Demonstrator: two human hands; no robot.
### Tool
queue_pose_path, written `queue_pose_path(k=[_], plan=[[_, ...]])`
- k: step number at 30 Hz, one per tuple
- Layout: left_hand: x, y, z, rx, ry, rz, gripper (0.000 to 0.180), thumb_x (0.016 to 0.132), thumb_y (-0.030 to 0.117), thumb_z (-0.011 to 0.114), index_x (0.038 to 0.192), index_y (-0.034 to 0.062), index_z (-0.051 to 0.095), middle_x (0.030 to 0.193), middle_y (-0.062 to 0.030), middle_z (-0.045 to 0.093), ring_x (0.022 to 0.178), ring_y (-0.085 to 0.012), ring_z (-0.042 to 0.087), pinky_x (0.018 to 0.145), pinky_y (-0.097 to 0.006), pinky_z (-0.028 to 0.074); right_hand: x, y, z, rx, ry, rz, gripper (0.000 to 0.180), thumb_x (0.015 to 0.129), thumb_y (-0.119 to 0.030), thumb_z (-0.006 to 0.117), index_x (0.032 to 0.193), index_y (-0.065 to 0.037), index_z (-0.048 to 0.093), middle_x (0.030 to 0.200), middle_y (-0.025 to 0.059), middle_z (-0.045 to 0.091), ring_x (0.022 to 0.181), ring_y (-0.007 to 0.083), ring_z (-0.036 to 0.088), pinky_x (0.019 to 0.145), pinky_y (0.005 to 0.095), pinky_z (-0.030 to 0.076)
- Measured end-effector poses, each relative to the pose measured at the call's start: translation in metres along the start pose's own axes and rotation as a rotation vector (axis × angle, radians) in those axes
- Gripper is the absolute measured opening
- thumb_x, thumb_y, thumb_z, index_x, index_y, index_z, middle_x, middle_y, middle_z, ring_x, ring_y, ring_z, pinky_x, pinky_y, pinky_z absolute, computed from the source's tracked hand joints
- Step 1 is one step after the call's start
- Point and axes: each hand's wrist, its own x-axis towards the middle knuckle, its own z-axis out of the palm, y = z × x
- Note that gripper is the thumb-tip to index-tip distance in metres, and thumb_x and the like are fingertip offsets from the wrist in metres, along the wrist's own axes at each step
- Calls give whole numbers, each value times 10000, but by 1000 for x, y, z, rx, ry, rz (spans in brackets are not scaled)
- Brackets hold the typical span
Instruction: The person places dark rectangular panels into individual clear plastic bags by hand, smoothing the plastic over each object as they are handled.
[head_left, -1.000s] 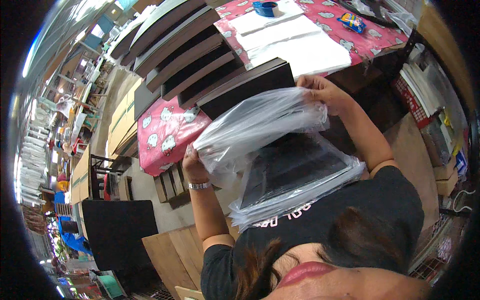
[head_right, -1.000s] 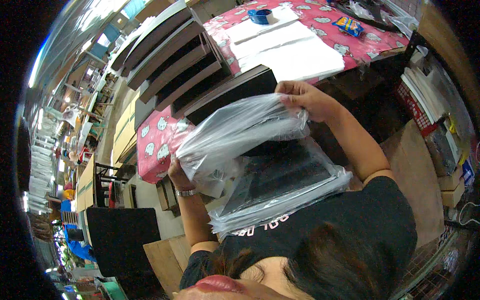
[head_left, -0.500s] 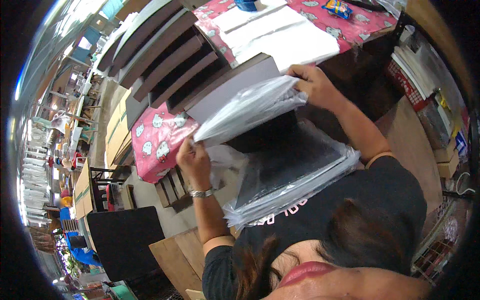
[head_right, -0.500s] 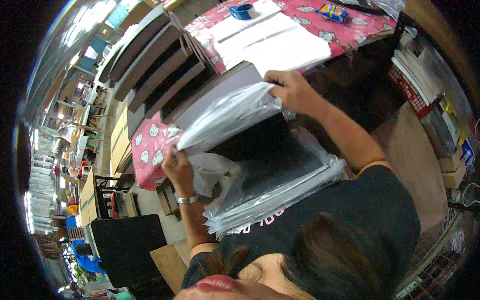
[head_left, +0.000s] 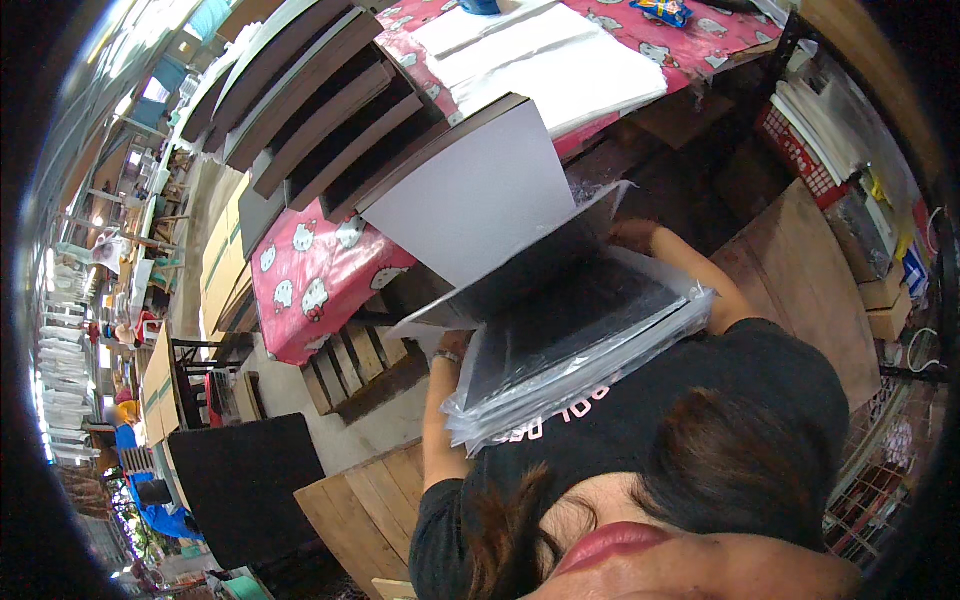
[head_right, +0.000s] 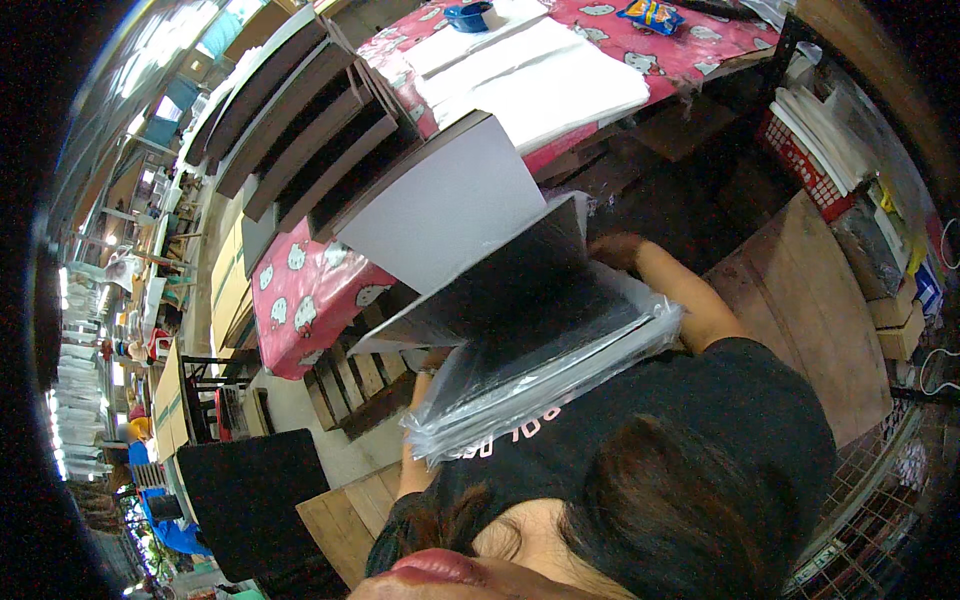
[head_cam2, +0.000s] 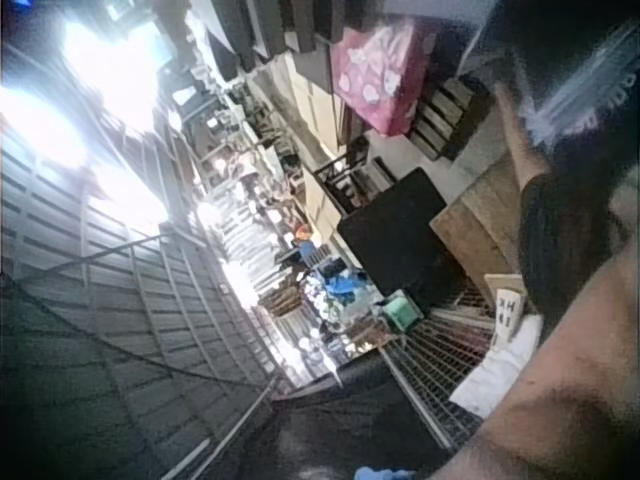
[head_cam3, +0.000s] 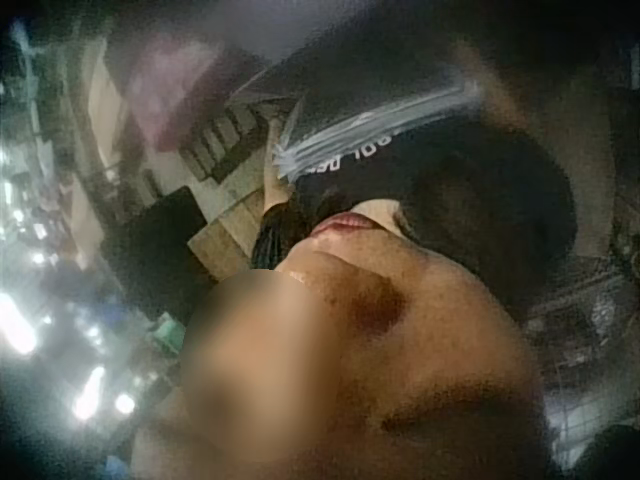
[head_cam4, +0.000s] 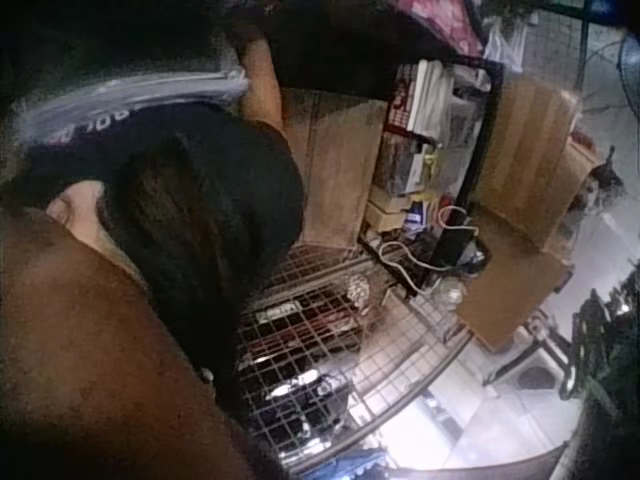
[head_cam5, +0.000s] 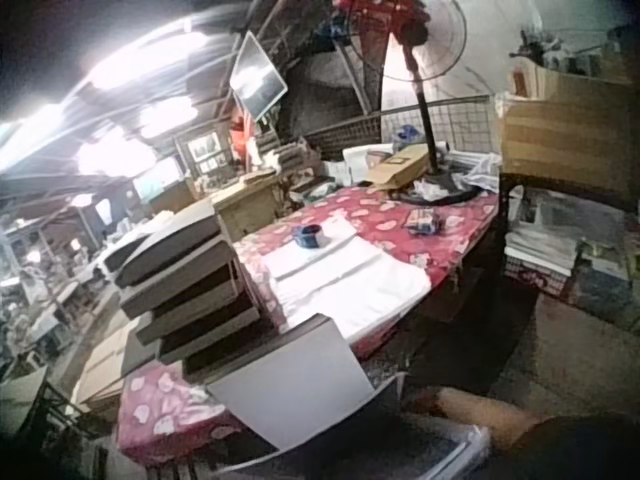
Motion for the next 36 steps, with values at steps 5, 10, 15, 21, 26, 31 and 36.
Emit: queue_pose_path(k=[5, 10, 15, 21, 26, 31, 36], plan=[[10, -37, -31, -137, 194, 46, 253, 810, 115, 551, 1053, 68, 602, 830, -20, 603, 655, -107, 501, 586, -252, 398, -52, -79, 2, -318, -71, -320, 247, 810, -200, 631, 988, -28, 624, 885, 66, 640, 773, 165, 582, 706, 314, 469], [-117, 142, 11, -64, 65, 545, 310, 783, 32, 517, 1086, 38, 577, 995, -49, 582, 860, -137, 498, 820, -275, 377, -111, -109, 38, -411, -960, -559, 521, 838, -335, 615, 1256, -48, 496, 1244, 164, 519, 1166, 235, 477, 973, 354, 359], [-125, 207, 46, -112, -415, 964, 404, 685, -44, 551, 1083, 24, 549, 1102, -88, 547, 1045, -197, 491, 899, -294, 357, -74, -122, 81, -1022, -395, -896, 743, 847, -456, 557, 1415, -105, 231, 1384, 183, 355, 1236, 300, 389, 1023, 400, 319], [-135, 252, 88, -762, -647, 942, 559, 546, -143, 541, 1055, 76, 467, 1339, -181, 398, 1262, -289, 358, 1049, -364, 257, -132, -226, 93, 241, -722, -895, 886, 751, -142, 731, 1433, -120, 166, 1050, 101, 555, 1026, 172, 513, 881, 285, 414], [-131, 253, 71, -680, -521, 1001, 613, 516, -140, 495, 1073, 112, 449, 1395, -203, 332, 1342, -326, 238, 1102, -399, 180, -140, -238, 51, 306, -418, -995, 707, 767, -82, 701, 1369, -75, 331, 869, 38, 593, 765, 95, 552, 713, 232, 451], [-135, 248, 68, -627, -358, 975, 587, 554, -135, 488, 1096, 86, 448, 1320, -198, 415, 1274, -293, 348, 1045, -387, 288, -150, -246, 77, 284, -297, -972, 149, 787, -137, 696, 785, -16, 610, 716, -4, 575, 687, 72, 533, 659, 209, 435], [-141, 253, 75, -396, 38, 886, 473, 721, -83, 597, 1159, 39, 466, 964, -91, 617, 889, -155, 602, 780, -273, 483, -147, -247, 82, 94, -134, -1015, 120, 812, -123, 671, 783, -22, 612, 694, -26, 565, 659, 43, 502, 627, 189, 412]])
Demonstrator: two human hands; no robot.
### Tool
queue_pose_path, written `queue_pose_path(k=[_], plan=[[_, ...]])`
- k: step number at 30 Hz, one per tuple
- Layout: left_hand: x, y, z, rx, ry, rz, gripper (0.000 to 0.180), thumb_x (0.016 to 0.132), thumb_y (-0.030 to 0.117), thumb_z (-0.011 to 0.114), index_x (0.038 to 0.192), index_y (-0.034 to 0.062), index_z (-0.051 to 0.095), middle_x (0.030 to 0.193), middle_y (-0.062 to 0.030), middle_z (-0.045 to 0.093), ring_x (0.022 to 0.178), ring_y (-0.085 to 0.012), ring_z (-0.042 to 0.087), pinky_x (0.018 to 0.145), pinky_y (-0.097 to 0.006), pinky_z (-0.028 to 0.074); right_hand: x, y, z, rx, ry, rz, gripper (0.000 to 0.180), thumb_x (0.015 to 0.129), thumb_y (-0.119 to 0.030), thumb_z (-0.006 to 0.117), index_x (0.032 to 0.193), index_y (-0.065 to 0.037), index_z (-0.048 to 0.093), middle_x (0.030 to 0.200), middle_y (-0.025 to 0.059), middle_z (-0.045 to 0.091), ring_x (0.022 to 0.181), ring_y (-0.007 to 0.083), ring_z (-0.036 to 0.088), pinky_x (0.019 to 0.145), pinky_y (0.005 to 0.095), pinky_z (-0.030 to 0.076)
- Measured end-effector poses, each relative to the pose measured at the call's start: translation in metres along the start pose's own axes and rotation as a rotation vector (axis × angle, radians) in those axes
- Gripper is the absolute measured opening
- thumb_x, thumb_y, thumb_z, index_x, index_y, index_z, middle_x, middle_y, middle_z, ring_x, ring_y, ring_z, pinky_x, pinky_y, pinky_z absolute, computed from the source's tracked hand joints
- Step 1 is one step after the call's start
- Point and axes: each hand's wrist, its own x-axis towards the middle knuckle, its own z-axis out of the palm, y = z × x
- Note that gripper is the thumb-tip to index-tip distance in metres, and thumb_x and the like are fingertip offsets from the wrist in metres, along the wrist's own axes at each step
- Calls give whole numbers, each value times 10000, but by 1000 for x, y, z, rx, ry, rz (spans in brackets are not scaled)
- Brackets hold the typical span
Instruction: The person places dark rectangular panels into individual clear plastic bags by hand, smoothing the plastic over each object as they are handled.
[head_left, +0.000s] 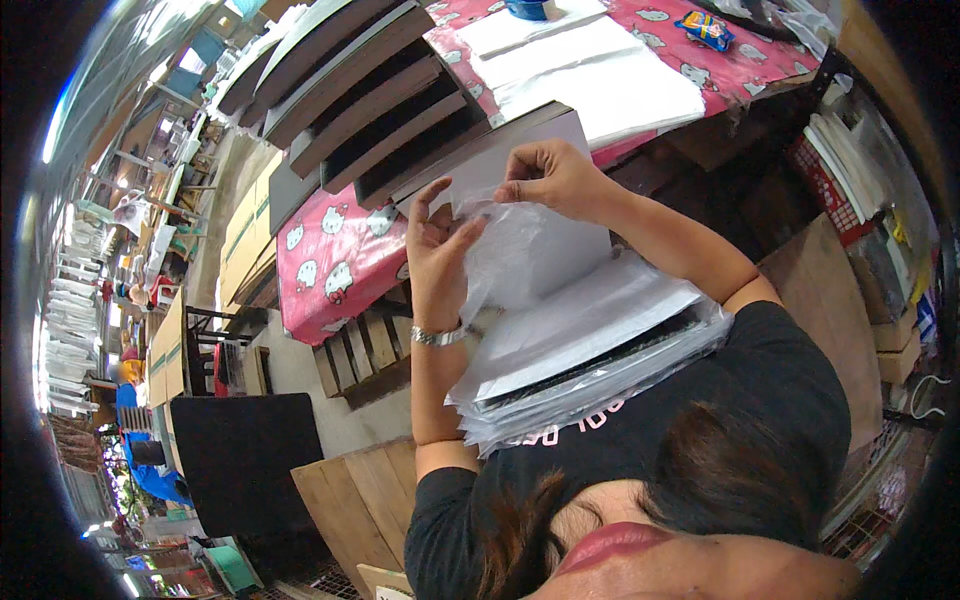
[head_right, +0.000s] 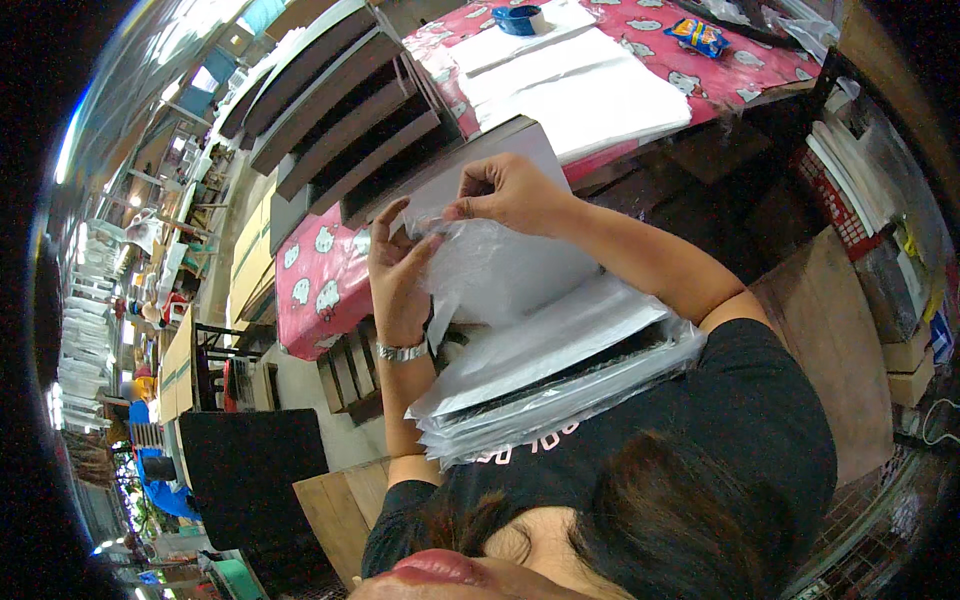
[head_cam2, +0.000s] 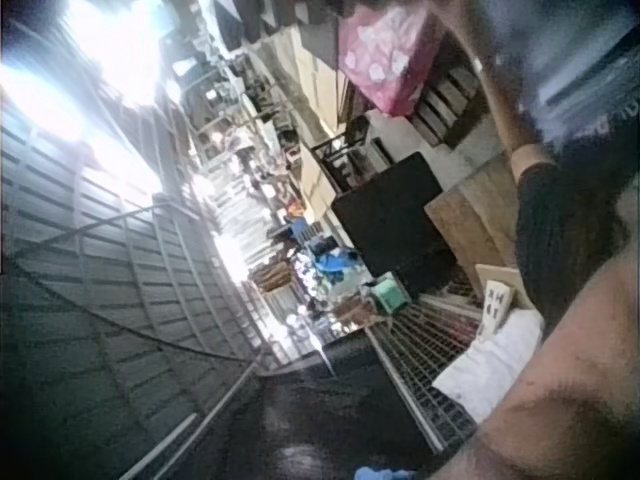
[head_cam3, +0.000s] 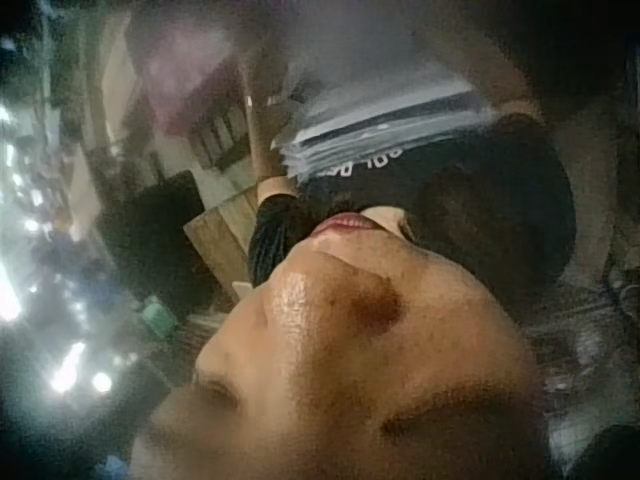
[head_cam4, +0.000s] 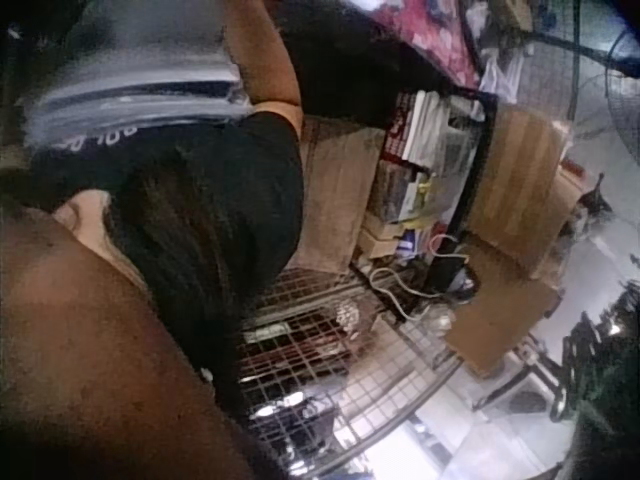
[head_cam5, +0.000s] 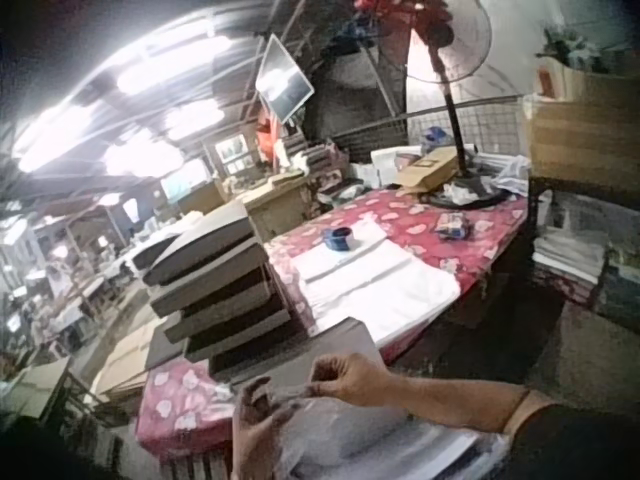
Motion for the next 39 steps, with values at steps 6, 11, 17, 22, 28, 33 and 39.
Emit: queue_pose_path(k=[6, 11, 17, 22, 28, 33, 39], plan=[[-1, -8, 13, 130, 43, 64, 411, 731, -37, 668, 1108, 18, 515, 746, 10, 546, 655, -67, 494, 610, -196, 397, 11, 6, 10, 60, 239, -321, 139, 828, -132, 655, 763, -23, 596, 673, -37, 550, 663, 50, 522, 611, 184, 417], [-16, -13, 2, 175, -41, -84, 152, 785, 69, 660, 899, 25, 570, 775, 29, 472, 704, -46, 424, 594, -183, 353, -16, -2, 8, 593, -7, 142, 101, 847, -131, 628, 832, -31, 629, 672, -9, 562, 696, 80, 566, 661, 205, 465], [-45, -24, -42, -300, -176, -208, 71, 854, 121, 567, 888, 63, 543, 940, -40, 538, 867, -123, 515, 815, -263, 398, -54, 2, -19, 317, -827, 145, 199, 847, -184, 626, 910, 4, 647, 745, 77, 646, 678, 128, 616, 607, 264, 500], [-69, -67, -120, 115, -139, -356, 179, 839, 234, 559, 930, 80, 543, 921, -33, 543, 758, -125, 537, 683, -314, 480, -44, 0, -56, 490, -888, 257, 208, 773, -57, 672, 949, 52, 647, 780, 143, 660, 726, 225, 654, 676, 336, 525], [-75, -9, -51, 342, -459, -317, 213, 800, 231, 641, 881, 38, 601, 696, -3, 557, 630, -97, 505, 600, -267, 436, -45, 2, -60, 770, -386, 76, 233, 843, -233, 629, 928, -18, 659, 836, 54, 658, 807, 151, 594, 806, 307, 451], [-65, 11, -65, -196, -79, -174, 267, 751, 57, 590, 1000, -39, 600, 851, -117, 647, 695, -229, 606, 701, -366, 477, -47, -2, -64, 57, -594, 265, 190, 843, -182, 623, 954, -28, 619, 866, 54, 634, 763, 171, 600, 760, 338, 475], [-75, -1, -28, 504, -452, -589, 230, 765, 88, 680, 959, -7, 602, 827, -39, 617, 729, -120, 550, 711, -280, 456, -45, -21, -65, 813, -71, -35, 220, 853, -223, 630, 934, -20, 602, 796, 50, 613, 701, 96, 573, 646, 275, 483]])
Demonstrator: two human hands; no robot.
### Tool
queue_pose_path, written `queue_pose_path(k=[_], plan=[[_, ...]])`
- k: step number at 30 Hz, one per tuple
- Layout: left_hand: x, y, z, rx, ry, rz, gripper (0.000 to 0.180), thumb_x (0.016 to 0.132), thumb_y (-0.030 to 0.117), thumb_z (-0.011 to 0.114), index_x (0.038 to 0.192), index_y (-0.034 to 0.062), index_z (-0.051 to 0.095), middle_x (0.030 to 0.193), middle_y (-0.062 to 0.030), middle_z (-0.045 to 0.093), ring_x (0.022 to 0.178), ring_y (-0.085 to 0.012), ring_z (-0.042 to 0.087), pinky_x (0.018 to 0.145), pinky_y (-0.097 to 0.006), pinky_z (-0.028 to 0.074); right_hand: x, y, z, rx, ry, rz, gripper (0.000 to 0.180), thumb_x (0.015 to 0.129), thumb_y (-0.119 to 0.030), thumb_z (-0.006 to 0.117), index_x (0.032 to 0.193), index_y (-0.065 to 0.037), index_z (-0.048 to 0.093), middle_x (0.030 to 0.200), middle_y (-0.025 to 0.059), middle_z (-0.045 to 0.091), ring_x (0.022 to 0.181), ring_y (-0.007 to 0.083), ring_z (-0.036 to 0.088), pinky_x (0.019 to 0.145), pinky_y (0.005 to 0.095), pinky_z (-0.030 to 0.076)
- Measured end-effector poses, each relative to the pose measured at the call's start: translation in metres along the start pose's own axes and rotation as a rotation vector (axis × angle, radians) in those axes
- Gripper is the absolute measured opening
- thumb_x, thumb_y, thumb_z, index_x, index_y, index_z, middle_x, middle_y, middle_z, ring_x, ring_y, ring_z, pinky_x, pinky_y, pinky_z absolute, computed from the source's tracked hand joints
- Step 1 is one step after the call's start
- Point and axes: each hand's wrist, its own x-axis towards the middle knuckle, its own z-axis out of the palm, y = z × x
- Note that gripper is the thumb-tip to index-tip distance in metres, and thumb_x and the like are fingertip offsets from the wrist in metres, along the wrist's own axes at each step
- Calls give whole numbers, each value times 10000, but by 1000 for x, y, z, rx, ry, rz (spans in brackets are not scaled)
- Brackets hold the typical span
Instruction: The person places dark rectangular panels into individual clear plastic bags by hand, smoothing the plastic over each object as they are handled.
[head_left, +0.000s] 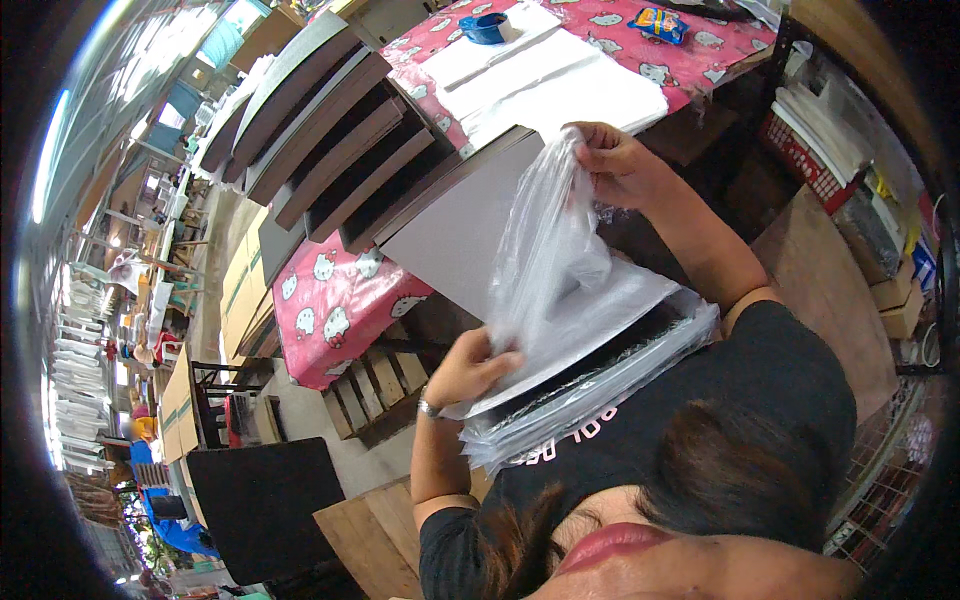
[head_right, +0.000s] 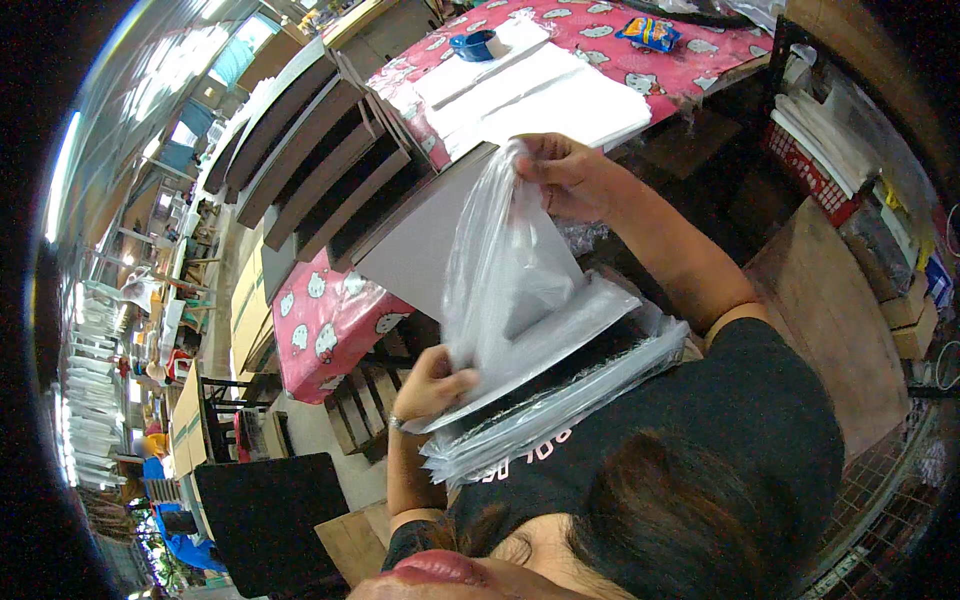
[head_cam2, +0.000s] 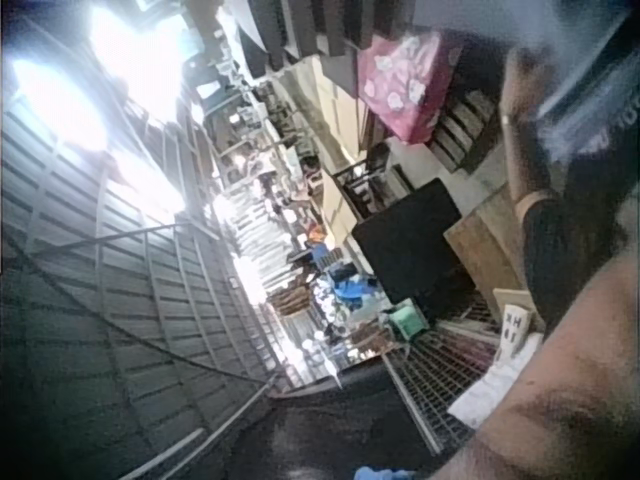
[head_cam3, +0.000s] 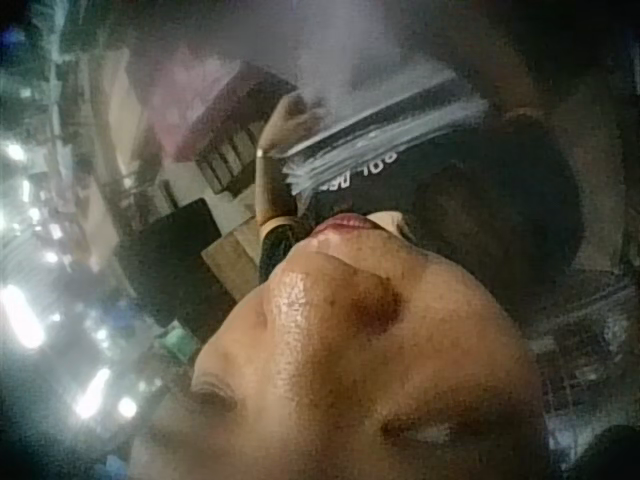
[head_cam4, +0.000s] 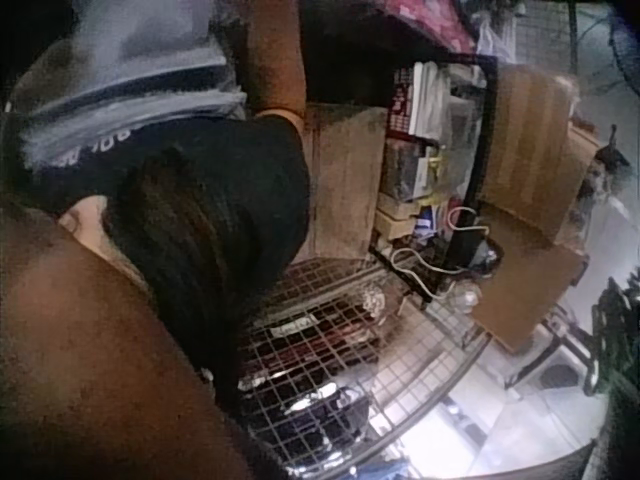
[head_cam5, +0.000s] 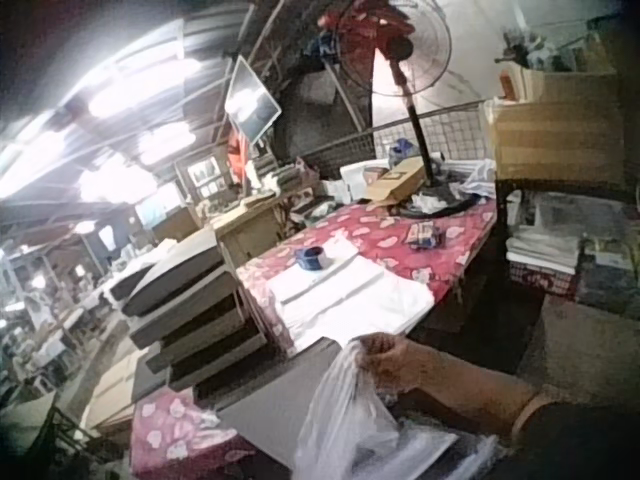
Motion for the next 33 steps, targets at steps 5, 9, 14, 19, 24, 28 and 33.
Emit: queue_pose_path(k=[5, 9, 14, 19, 24, 28, 33], plan=[[-2, -28, -49, -767, 366, 619, 313, 778, 135, 603, 1047, -17, 551, 955, -135, 627, 826, -241, 603, 761, -370, 497, -8, 11, -6, -763, -287, 576, 201, 847, -218, 626, 815, -19, 620, 739, 29, 618, 692, 110, 586, 657, 259, 479], [0, -46, -41, -365, 90, 312, 341, 731, 104, 651, 1040, -13, 569, 915, -81, 619, 815, -176, 582, 736, -310, 463, -13, 9, -49, -246, -123, 121, 196, 765, -71, 673, 937, -5, 606, 832, 50, 639, 777, 132, 619, 707, 271, 491], [13, -64, -73, -746, 65, 554, 557, 697, 77, 634, 1201, -88, 465, 1076, -226, 592, 956, -286, 594, 825, -361, 470, -2, -1, -31, -307, 24, 164, 432, 715, -87, 700, 1097, -44, 501, 921, 38, 596, 789, 103, 590, 723, 233, 498], [46, -22, -87, -586, 720, 479, 436, 767, 117, 570, 1156, -57, 477, 973, -146, 588, 813, -220, 596, 708, -301, 500, 18, 0, -25, -792, 98, -147, 512, 667, 37, 599, 1162, -64, 521, 917, 84, 550, 802, 156, 560, 732, 264, 475], [63, 6, -53, 383, 1184, 425, 377, 754, 1, 490, 1126, 33, 545, 750, -44, 533, 672, -143, 491, 651, -269, 365, 0, 36, -8, -1643, 381, -494, 480, 679, 62, 567, 1137, -80, 583, 944, 122, 510, 834, 273, 562, 748, 330, 485], [31, -1, -38, 820, 1150, 379, 314, 737, 44, 528, 1039, 32, 613, 824, -98, 611, 786, -221, 536, 796, -337, 315, -18, 16, -15, -1301, 309, -211, 272, 726, 25, 565, 987, -34, 610, 818, 63, 560, 730, 167, 575, 663, 281, 476], [-2, -5, -59, -173, 508, 145, 168, 806, 143, 578, 752, 0, 646, 600, 41, 506, 562, -32, 427, 509, -218, 311, -26, -7, -29, -414, 226, 279, 168, 798, -52, 573, 964, -33, 570, 829, 49, 598, 715, 117, 601, 580, 254, 506]])
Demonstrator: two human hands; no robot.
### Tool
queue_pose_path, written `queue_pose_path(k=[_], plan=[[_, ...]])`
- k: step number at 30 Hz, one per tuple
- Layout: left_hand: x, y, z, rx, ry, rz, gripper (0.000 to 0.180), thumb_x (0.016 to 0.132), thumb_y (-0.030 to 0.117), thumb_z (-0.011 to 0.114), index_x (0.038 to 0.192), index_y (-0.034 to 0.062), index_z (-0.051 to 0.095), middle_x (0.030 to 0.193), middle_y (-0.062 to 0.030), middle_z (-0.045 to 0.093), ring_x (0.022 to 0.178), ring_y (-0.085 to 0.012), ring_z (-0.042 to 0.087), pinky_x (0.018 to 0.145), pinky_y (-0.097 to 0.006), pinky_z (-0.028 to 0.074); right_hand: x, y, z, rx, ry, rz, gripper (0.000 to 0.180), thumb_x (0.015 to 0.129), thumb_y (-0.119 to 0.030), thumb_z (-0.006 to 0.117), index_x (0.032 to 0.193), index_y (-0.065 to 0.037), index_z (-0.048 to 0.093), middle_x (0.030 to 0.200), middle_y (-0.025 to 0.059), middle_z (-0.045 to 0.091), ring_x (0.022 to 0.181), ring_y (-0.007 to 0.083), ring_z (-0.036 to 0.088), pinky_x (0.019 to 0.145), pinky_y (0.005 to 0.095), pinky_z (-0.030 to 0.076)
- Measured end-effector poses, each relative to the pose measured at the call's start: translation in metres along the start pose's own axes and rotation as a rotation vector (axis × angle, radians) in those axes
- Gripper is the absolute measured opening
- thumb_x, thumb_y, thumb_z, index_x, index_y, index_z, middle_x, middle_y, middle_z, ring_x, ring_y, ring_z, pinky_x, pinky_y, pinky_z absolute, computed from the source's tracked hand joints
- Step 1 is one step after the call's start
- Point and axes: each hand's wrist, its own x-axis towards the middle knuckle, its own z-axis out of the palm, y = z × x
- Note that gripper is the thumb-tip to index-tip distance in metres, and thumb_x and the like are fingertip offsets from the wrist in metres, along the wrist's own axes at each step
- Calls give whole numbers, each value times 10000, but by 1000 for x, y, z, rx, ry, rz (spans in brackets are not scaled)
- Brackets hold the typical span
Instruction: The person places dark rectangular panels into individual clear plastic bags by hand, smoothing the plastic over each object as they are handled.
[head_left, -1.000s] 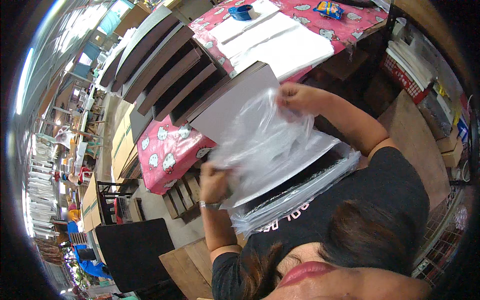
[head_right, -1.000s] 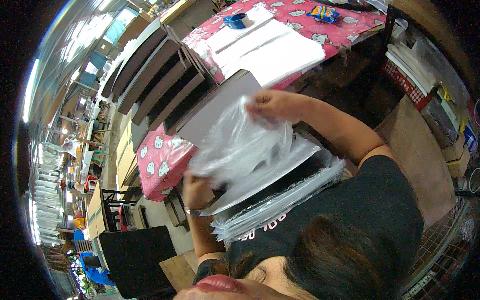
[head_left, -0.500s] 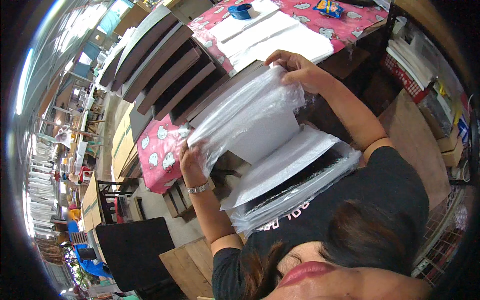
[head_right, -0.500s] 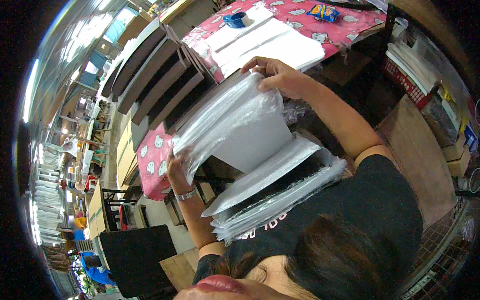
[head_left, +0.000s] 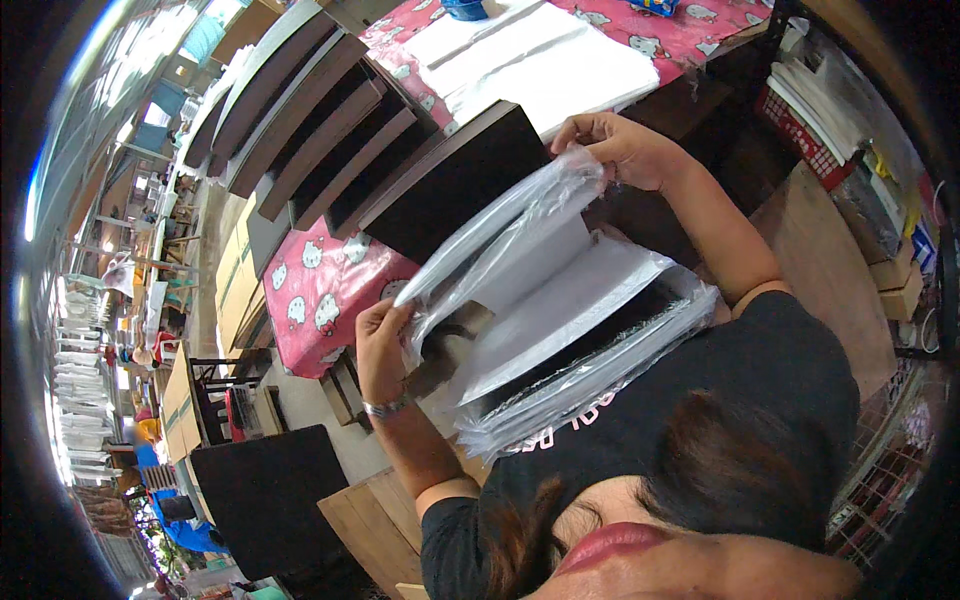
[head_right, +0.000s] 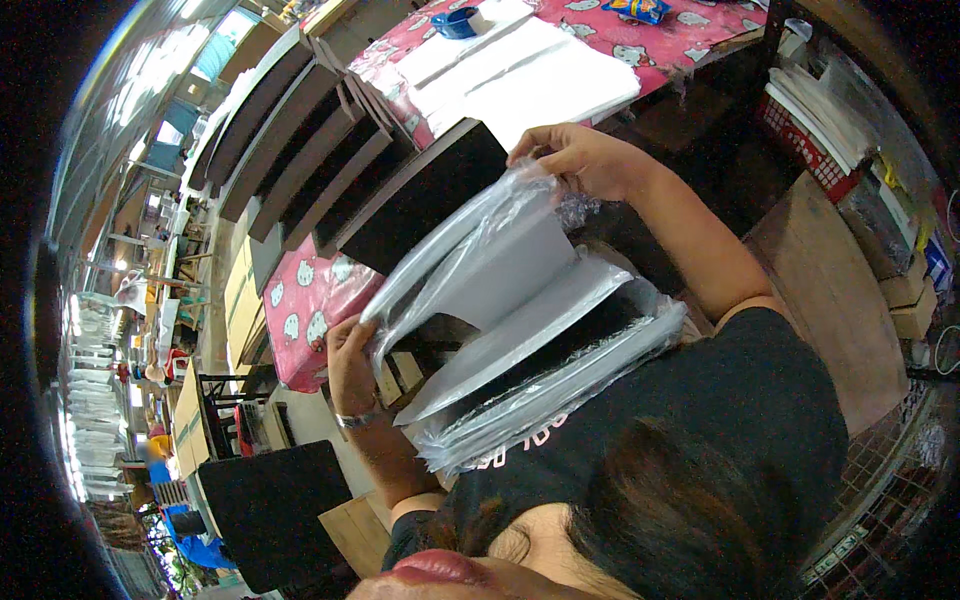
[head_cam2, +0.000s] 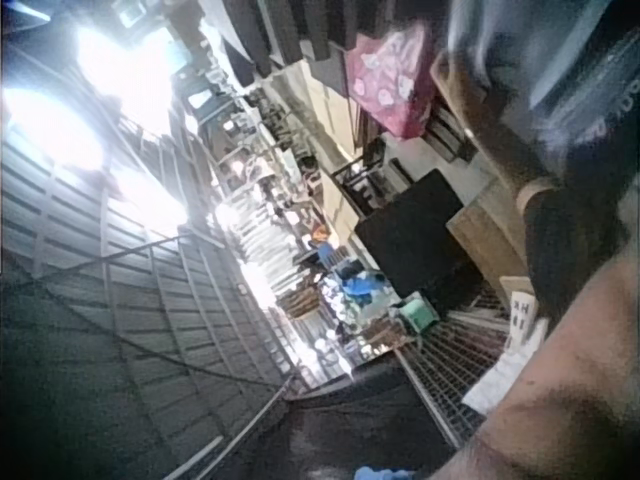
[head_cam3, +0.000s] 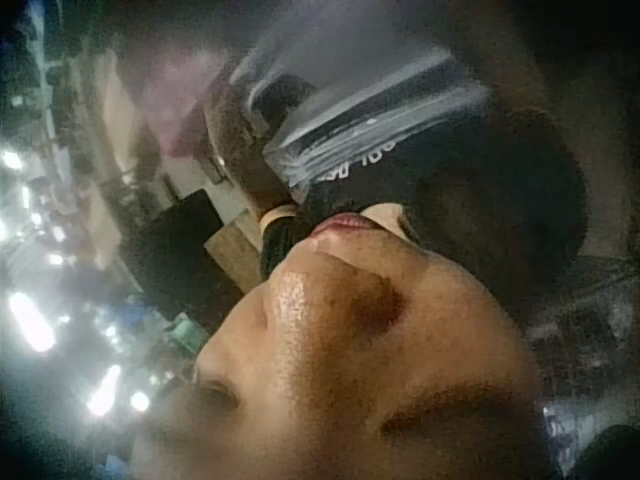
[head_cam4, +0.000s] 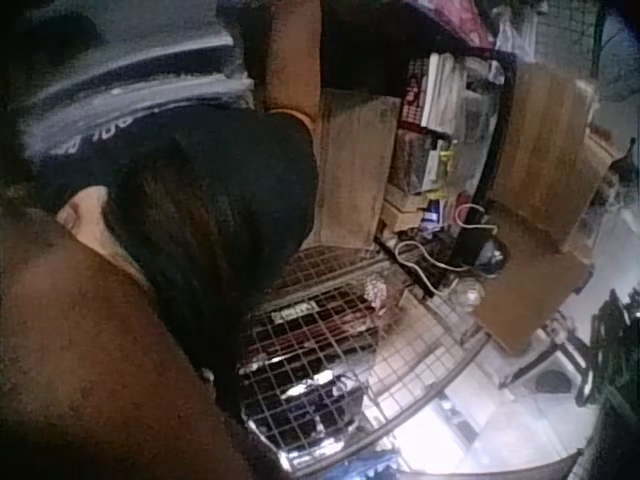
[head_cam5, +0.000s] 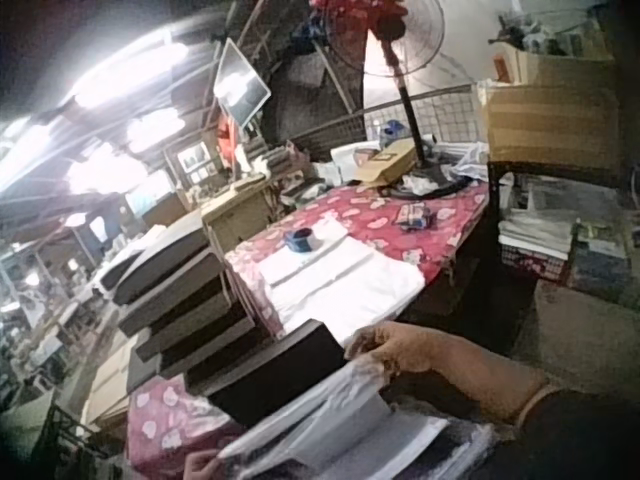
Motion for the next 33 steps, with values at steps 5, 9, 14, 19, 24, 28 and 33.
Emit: queue_pose_path(k=[5, 9, 14, 19, 24, 28, 33], plan=[[27, -81, -1, -381, -211, -380, 188, 812, 93, 575, 956, -28, 577, 848, -59, 610, 722, -136, 582, 661, -251, 460, 3, 100, -51, 313, 0, 183, 200, 823, -99, 585, 1014, -46, 560, 914, 97, 609, 788, 192, 623, 646, 304, 535], [9, -191, 18, -578, -292, -537, 192, 840, 106, 549, 983, -21, 569, 882, -74, 609, 774, -158, 587, 704, -272, 467, 0, 214, -98, 65, 6, 338, 318, 773, -109, 641, 1082, -42, 598, 1009, 87, 611, 905, 183, 579, 759, 302, 475], [-30, -256, 42, -190, -200, -677, 211, 865, 142, 525, 999, -13, 576, 922, -82, 610, 822, -175, 584, 740, -285, 459, -2, 235, -98, -224, 33, 326, 307, 726, -143, 661, 1020, -56, 637, 955, 87, 638, 875, 191, 589, 770, 334, 466], [-3, -251, 34, 70, -206, -575, 235, 890, 177, 502, 1014, -5, 582, 961, -91, 612, 871, -192, 581, 777, -298, 451, 30, 95, -81, -869, 170, -236, 179, 716, -169, 651, 856, -59, 668, 786, 89, 644, 764, 175, 600, 726, 316, 470], [54, -129, 22, 194, -252, -128, 264, 914, 213, 478, 1030, 3, 588, 1001, -99, 613, 919, -209, 578, 814, -311, 443, 87, 28, -91, -1314, 423, -391, 174, 746, -228, 667, 853, -92, 677, 806, 103, 651, 764, 198, 617, 737, 327, 474], [20, -80, 64, 28, -770, 151, 456, 931, 382, 435, 1156, 5, 559, 1095, -120, 599, 1022, -235, 550, 895, -347, 409, 130, 15, -111, -1232, 326, -206, 204, 764, -235, 664, 887, -72, 663, 832, 106, 650, 824, 235, 616, 758, 339, 471], [37, -190, 52, 802, -848, 93, 520, 902, 417, 503, 1225, 9, 510, 1263, -139, 505, 1187, -244, 451, 1020, -368, 312, 146, -36, -84, -956, 615, -662, 142, 796, -62, 562, 936, -39, 570, 814, 102, 643, 794, 176, 601, 729, 282, 453]])
